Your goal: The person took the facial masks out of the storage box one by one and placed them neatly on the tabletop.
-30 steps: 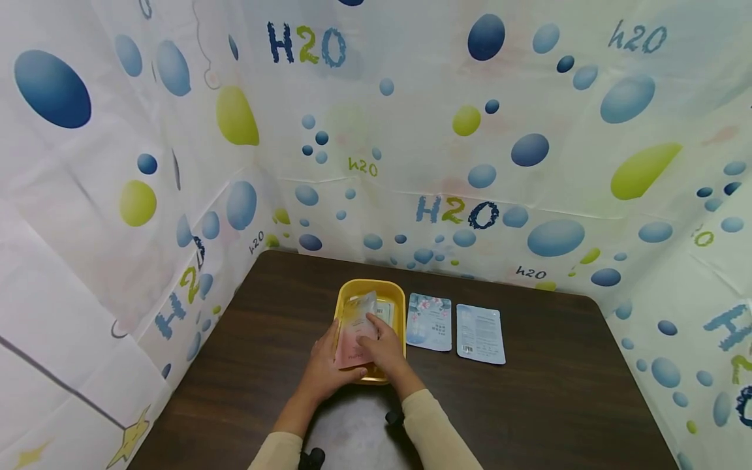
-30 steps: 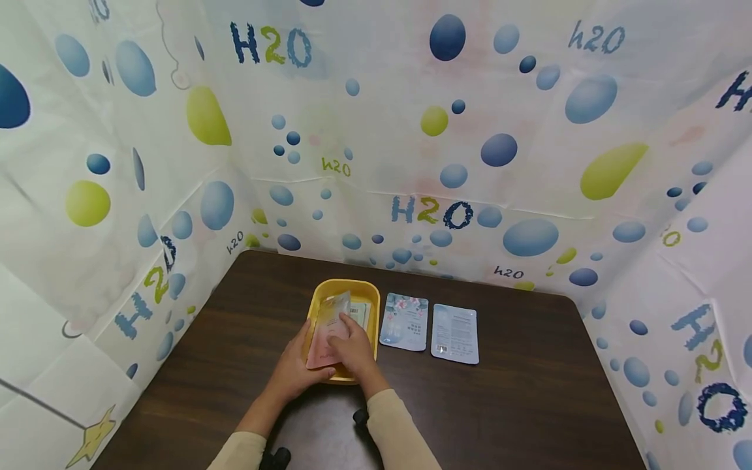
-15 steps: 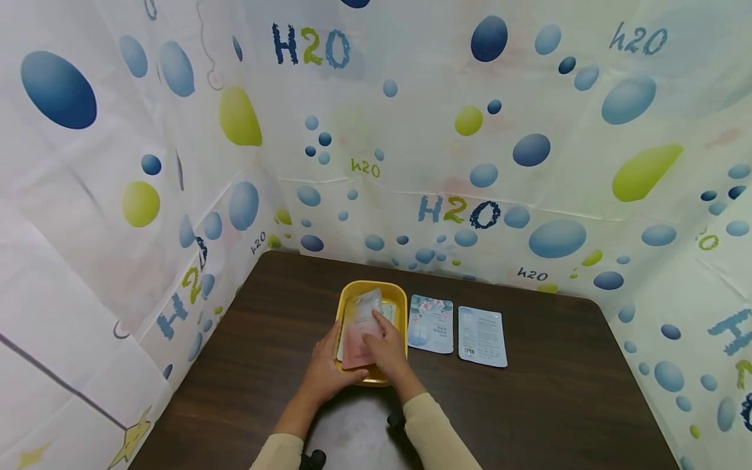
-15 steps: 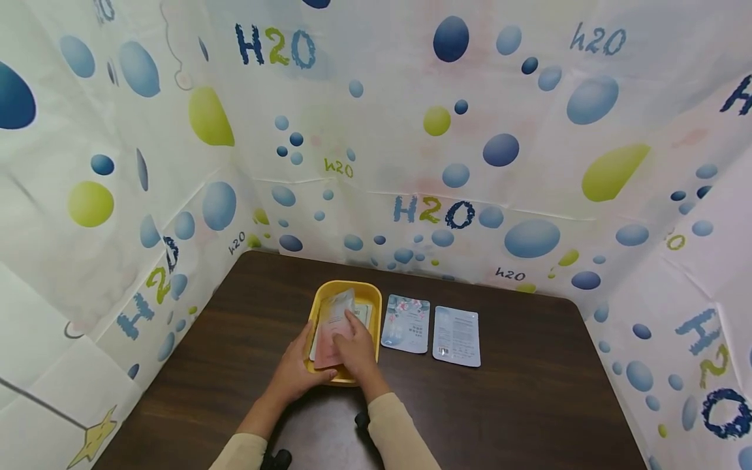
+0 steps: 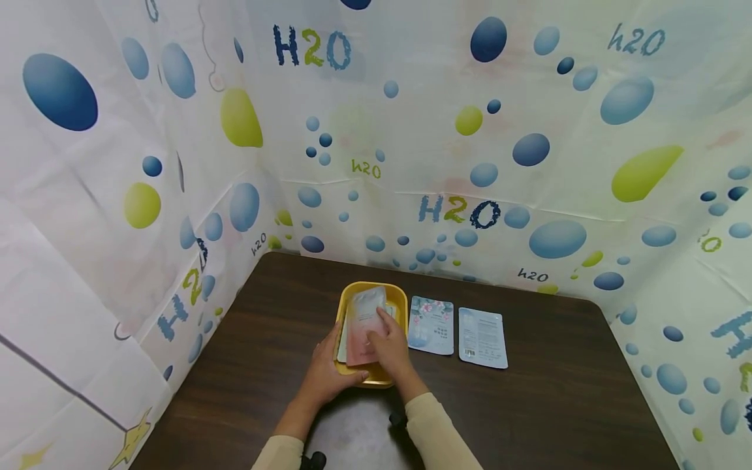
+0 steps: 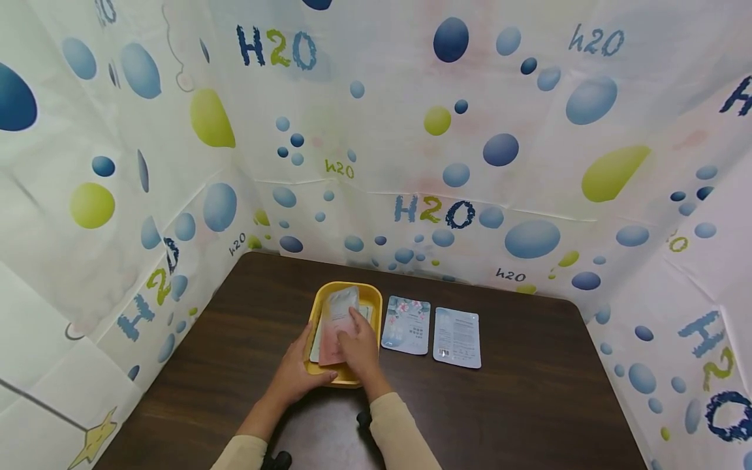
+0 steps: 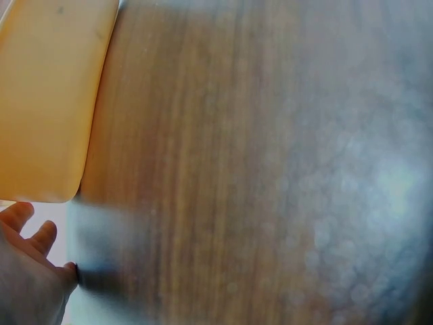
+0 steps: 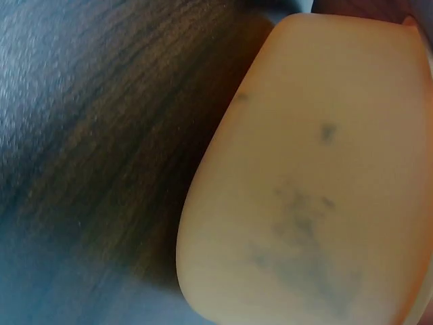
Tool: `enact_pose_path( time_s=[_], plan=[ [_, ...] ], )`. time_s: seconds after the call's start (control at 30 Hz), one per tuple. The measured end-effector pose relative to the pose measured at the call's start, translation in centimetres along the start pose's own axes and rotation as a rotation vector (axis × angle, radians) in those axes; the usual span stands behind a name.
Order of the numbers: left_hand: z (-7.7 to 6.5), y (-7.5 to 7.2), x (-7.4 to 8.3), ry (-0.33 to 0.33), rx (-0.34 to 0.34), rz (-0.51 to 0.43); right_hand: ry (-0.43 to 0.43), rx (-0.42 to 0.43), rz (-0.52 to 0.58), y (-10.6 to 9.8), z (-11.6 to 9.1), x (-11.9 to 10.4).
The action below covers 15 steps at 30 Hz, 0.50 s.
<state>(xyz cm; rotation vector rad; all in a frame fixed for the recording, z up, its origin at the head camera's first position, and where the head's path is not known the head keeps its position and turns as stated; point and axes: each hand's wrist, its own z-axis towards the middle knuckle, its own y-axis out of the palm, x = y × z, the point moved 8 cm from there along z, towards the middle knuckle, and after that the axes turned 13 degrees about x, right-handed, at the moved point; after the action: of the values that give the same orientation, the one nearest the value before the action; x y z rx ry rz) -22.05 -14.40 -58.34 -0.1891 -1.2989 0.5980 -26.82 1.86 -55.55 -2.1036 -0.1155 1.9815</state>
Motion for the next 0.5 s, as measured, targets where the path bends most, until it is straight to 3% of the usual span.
enact_pose_path(
  time_s=[0.27, 0.5],
  plan=[
    [0.0, -0.1, 0.3, 0.006, 0.002, 0.001, -0.021, 0.014, 0.009, -0.5, 0.3, -0.6],
    [0.0, -0.1, 0.4, 0.003, -0.003, -0.003, 0.026, -0.005, 0.021, -1.2, 0.6, -1.0]
  ],
)
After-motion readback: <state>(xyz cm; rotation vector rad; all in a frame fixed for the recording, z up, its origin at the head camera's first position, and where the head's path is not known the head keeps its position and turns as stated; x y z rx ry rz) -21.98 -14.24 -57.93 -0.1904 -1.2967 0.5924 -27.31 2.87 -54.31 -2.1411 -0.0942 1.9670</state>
